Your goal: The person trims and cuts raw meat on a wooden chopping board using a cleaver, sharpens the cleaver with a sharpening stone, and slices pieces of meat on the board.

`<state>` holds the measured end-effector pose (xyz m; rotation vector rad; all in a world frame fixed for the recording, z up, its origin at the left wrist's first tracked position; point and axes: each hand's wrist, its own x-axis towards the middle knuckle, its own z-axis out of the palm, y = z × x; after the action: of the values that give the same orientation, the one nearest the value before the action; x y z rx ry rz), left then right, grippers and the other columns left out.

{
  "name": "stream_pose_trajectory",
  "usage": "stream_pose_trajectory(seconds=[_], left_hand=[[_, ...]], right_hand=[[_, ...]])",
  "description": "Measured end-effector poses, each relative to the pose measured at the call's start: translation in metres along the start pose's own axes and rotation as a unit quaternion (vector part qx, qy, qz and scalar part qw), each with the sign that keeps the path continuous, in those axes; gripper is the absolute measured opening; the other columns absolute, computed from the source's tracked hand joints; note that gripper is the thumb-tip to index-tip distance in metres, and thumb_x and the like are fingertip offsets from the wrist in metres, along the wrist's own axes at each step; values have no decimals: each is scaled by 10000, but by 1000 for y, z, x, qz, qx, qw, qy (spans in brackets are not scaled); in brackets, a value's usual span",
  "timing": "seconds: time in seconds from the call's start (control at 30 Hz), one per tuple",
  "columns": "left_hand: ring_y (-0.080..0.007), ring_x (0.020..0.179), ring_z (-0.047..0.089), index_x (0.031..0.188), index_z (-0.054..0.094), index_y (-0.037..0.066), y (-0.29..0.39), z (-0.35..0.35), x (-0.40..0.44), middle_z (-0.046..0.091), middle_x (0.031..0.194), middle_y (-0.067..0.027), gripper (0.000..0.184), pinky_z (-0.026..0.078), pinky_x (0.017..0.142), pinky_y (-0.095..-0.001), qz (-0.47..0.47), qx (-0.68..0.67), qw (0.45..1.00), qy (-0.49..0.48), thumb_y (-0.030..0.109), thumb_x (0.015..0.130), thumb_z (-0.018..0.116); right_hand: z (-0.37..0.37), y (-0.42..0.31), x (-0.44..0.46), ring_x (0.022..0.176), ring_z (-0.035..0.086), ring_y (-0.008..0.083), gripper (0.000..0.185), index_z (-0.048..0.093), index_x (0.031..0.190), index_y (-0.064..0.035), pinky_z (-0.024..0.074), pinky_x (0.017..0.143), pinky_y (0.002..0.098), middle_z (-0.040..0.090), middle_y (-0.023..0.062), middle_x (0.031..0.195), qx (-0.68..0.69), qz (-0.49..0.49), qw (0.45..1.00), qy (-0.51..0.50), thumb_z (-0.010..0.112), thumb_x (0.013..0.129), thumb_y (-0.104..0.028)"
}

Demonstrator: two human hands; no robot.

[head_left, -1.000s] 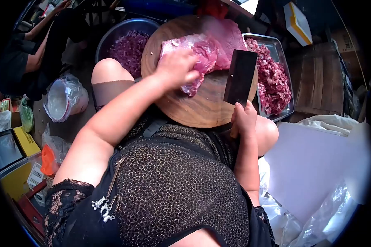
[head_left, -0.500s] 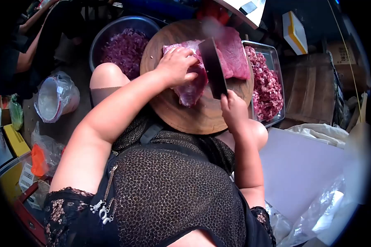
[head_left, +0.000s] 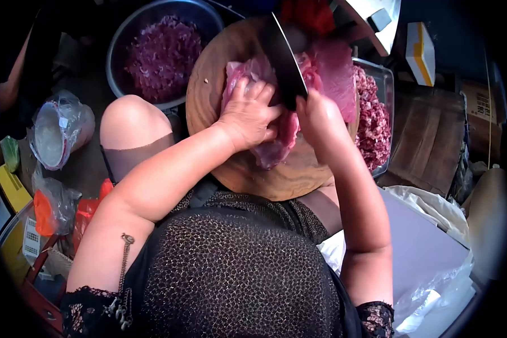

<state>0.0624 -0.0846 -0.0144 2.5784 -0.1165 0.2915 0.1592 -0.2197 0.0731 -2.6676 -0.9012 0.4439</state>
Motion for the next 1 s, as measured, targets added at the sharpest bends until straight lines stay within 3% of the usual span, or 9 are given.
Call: stream_pose_trajectory(seconds=[0.13, 0.3, 0.33, 0.4, 0.47, 0.6, 0.73, 0.87, 1.0], left_hand=[[-296, 1194, 422, 1048, 698, 208, 6, 4, 0, 487, 1237, -97, 423, 254, 1037, -514, 10, 8, 1000, -9, 402, 672, 698], [-273, 1085, 481, 1009, 670, 196, 12, -1, -16, 537, 1094, -64, 407, 321, 943, -460, 39, 43, 998, -2, 462, 702, 693], [-273, 1058, 492, 997, 668, 192, 9, -8, -20, 546, 1051, -62, 397, 329, 931, -452, 31, 38, 999, -8, 472, 717, 691], [-275, 1023, 495, 1016, 670, 195, 5, -17, -31, 544, 1001, -60, 388, 338, 919, -439, 27, 60, 998, -11, 475, 748, 684], [-281, 1009, 496, 1024, 673, 199, 1, -19, -35, 540, 996, -61, 373, 339, 916, -443, 1, 74, 997, 1, 458, 755, 686], [-282, 1003, 501, 1041, 684, 203, 0, -16, -38, 543, 1005, -57, 375, 341, 920, -436, 14, 74, 996, 47, 450, 759, 690], [-271, 971, 505, 1039, 683, 193, -3, -13, -35, 535, 960, -45, 375, 357, 889, -429, 26, 41, 998, 46, 427, 747, 709], [-260, 952, 507, 1008, 671, 174, 0, -9, -32, 525, 938, -49, 348, 361, 871, -426, 41, 46, 997, 53, 359, 717, 715], [-275, 946, 494, 948, 687, 160, 1, -1, -30, 519, 932, -66, 295, 352, 873, -424, 68, 29, 995, 68, 312, 696, 702]], right_hand=[[20, -9, 52, 757, 653, 424, 294, 620, 831, 19, 526, 686, 506, 645, 275, 765, -18, 17, 1000, -11, 526, 930, -241], [23, -7, 104, 860, 660, 423, 349, 652, 934, 9, 528, 787, 493, 677, 254, 878, -79, -65, 994, 25, 508, 937, -309], [16, -5, 101, 906, 652, 419, 353, 645, 967, -12, 521, 815, 491, 679, 240, 923, -32, 20, 998, 47, 491, 947, -329], [9, -5, 94, 941, 644, 415, 334, 638, 994, -44, 514, 829, 492, 680, 221, 970, -23, 89, 990, 108, 486, 950, -338], [-4, -4, 68, 922, 626, 439, 322, 614, 971, -29, 498, 804, 515, 666, 239, 947, 2, 56, 987, 150, 499, 945, -328], [-24, 13, -23, 836, 617, 454, 288, 602, 932, -19, 483, 746, 534, 643, 258, 841, 6, -53, 992, 116, 548, 928, -302], [-25, 30, -112, 750, 624, 440, 236, 589, 886, -32, 491, 674, 523, 637, 237, 767, -14, 6, 1000, 27, 567, 925, -264], [-9, 34, -134, 679, 635, 418, 236, 527, 870, -31, 505, 622, 527, 638, 219, 704, -116, 104, 986, -65, 536, 939, -256], [5, 25, -107, 678, 638, 423, 202, 518, 886, -23, 511, 622, 527, 644, 220, 709, -99, 67, 991, -52, 502, 934, -219]])
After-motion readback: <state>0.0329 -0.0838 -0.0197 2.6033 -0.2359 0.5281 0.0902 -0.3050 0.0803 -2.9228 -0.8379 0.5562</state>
